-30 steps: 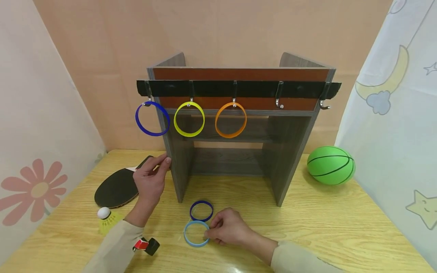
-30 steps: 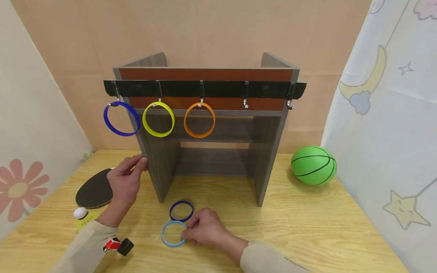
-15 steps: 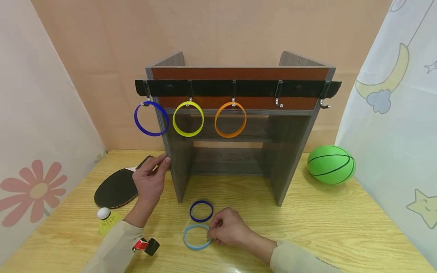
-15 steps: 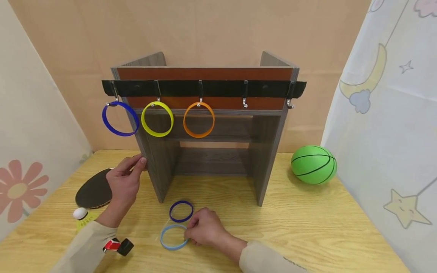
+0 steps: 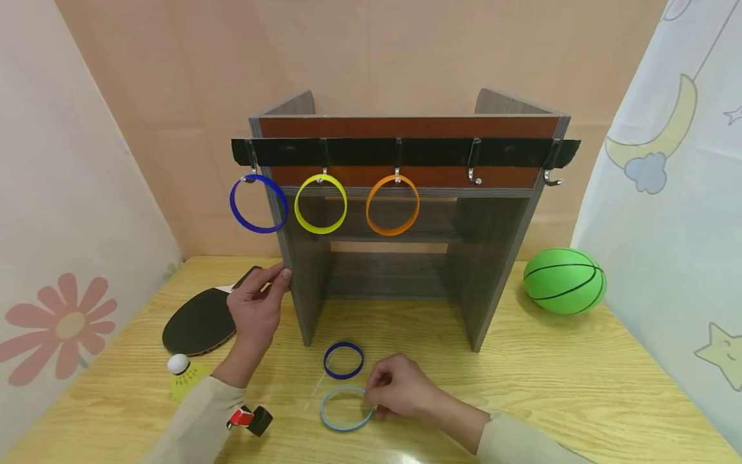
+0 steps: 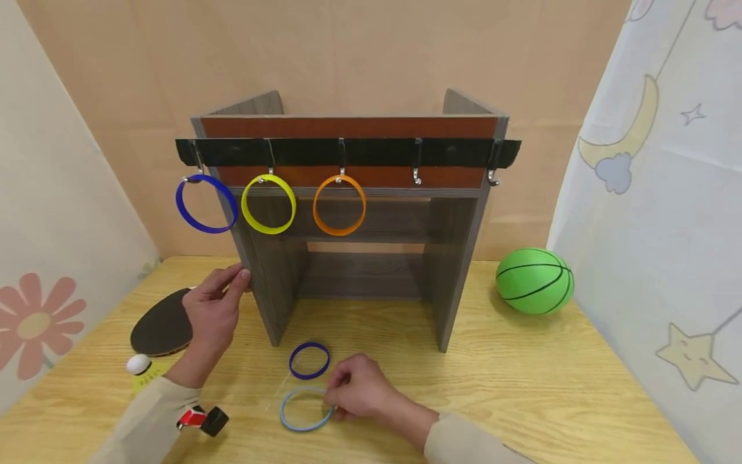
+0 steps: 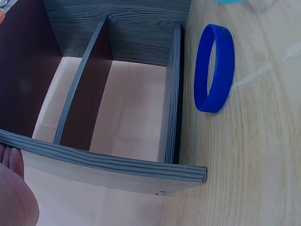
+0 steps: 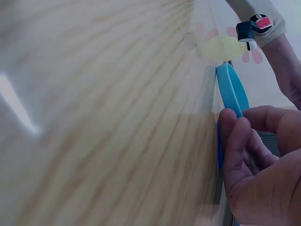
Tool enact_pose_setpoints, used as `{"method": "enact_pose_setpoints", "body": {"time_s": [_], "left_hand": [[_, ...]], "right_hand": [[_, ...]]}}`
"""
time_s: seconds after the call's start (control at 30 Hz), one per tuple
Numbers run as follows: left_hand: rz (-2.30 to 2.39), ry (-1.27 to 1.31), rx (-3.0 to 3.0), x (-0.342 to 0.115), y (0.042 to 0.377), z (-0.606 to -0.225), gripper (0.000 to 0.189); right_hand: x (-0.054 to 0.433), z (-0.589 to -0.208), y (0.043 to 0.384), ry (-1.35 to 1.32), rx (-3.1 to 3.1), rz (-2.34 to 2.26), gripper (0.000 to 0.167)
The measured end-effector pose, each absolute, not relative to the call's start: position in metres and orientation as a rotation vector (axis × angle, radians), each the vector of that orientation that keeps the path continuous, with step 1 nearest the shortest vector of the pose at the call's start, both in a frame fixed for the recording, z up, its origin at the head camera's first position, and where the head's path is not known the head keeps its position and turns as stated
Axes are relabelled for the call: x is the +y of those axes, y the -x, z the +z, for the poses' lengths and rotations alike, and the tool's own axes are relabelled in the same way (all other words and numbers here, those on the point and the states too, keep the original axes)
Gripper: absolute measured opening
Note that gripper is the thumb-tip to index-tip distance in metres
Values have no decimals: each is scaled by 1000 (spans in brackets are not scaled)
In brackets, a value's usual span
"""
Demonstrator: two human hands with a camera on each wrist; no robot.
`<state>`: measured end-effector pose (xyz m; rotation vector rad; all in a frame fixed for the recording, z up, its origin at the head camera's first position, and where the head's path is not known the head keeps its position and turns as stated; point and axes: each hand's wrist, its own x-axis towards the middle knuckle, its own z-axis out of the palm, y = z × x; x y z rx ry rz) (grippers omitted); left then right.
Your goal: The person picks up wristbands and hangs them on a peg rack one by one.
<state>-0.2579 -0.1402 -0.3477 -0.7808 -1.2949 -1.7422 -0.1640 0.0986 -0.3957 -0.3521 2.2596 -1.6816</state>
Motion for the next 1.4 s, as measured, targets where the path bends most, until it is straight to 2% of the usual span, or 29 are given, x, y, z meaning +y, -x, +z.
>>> {"method": "enact_pose_setpoints", "body": {"time_s": [0.57, 0.77, 1.1, 1.4], "left_hand": [[-1742, 795, -1295, -141, 259, -348, 17], [-1752, 795, -1297, -141, 259, -348, 17], [-1735, 768, -1335, -142, 256, -348, 16], [-1760, 787, -1303, -141, 257, -348, 19]], "right_hand": [[150, -386, 167, 392, 1986, -1795, 9], [167, -374, 168, 410, 1967, -1815, 13], [189, -354, 176, 476, 1959, -2013, 9], [196, -335, 178, 709, 1739, -2288, 24]]}}
